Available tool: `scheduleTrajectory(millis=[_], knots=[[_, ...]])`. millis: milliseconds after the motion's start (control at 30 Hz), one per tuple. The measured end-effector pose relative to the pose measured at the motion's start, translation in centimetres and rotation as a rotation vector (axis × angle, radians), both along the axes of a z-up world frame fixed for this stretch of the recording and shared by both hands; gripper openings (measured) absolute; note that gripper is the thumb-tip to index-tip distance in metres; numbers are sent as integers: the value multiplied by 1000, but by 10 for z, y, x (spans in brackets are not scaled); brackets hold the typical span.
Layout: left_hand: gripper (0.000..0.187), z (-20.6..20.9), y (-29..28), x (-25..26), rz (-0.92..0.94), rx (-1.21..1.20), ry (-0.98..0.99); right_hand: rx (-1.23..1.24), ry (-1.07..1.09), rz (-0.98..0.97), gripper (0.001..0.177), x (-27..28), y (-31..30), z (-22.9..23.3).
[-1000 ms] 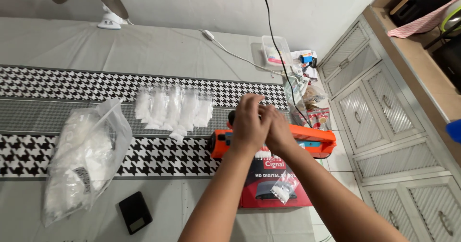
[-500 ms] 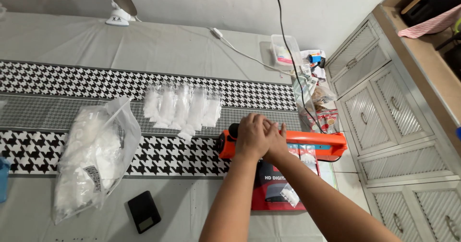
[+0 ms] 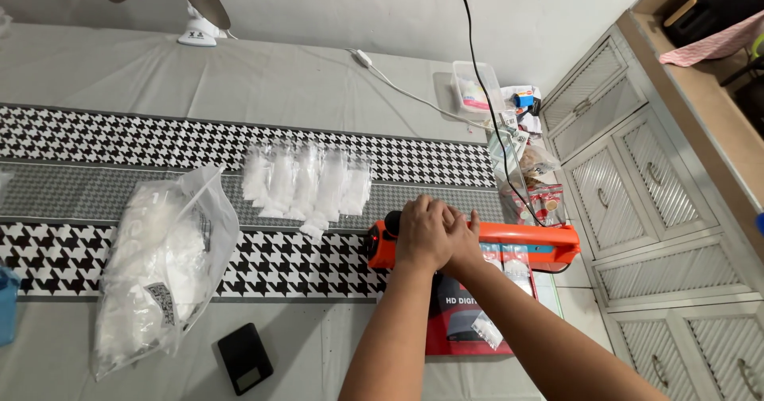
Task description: The person repeatedly places small clear plastic pouches containing white material onto an orange heat-sealing machine, presses the handle to seal each pouch, and sets the sealed pouches aside on the table. The process is repeated for multiple pouches throughout the clip.
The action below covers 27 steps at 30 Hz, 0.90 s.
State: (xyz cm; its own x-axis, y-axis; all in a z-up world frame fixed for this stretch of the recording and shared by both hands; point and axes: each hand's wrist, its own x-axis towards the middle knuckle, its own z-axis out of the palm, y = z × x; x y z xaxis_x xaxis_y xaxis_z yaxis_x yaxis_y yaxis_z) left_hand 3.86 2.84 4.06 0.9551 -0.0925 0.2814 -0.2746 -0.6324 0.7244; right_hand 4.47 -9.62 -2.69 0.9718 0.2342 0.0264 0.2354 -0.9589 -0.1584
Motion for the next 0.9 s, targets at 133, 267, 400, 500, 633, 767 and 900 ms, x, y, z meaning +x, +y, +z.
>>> scheduleTrajectory(millis=[133,267,400,500,633,767,900], knots=[[40,1,0,-2,7,-8,-10,24,-15,-5,87,0,0,-2],[39,-2,0,-1,7,-21,-18,24,-8,-22,87,0,0,-2],[37,-2,-1,-1,14,-22,-37,26,-2,-29,87,0,1,0],[37,-5,-1,0,14,-14,-41,16,4,-32,88,0,2,2],[37,-9,-1,0,15,-17,-70,-3,24,-39,89,-1,3,4],[37,-4,-1,-1,9,-3,-43,-18,45,-41,90,-2,4,8],[36,-5,-1,-1,8,3,-33,-38,59,-44,89,-2,5,8]])
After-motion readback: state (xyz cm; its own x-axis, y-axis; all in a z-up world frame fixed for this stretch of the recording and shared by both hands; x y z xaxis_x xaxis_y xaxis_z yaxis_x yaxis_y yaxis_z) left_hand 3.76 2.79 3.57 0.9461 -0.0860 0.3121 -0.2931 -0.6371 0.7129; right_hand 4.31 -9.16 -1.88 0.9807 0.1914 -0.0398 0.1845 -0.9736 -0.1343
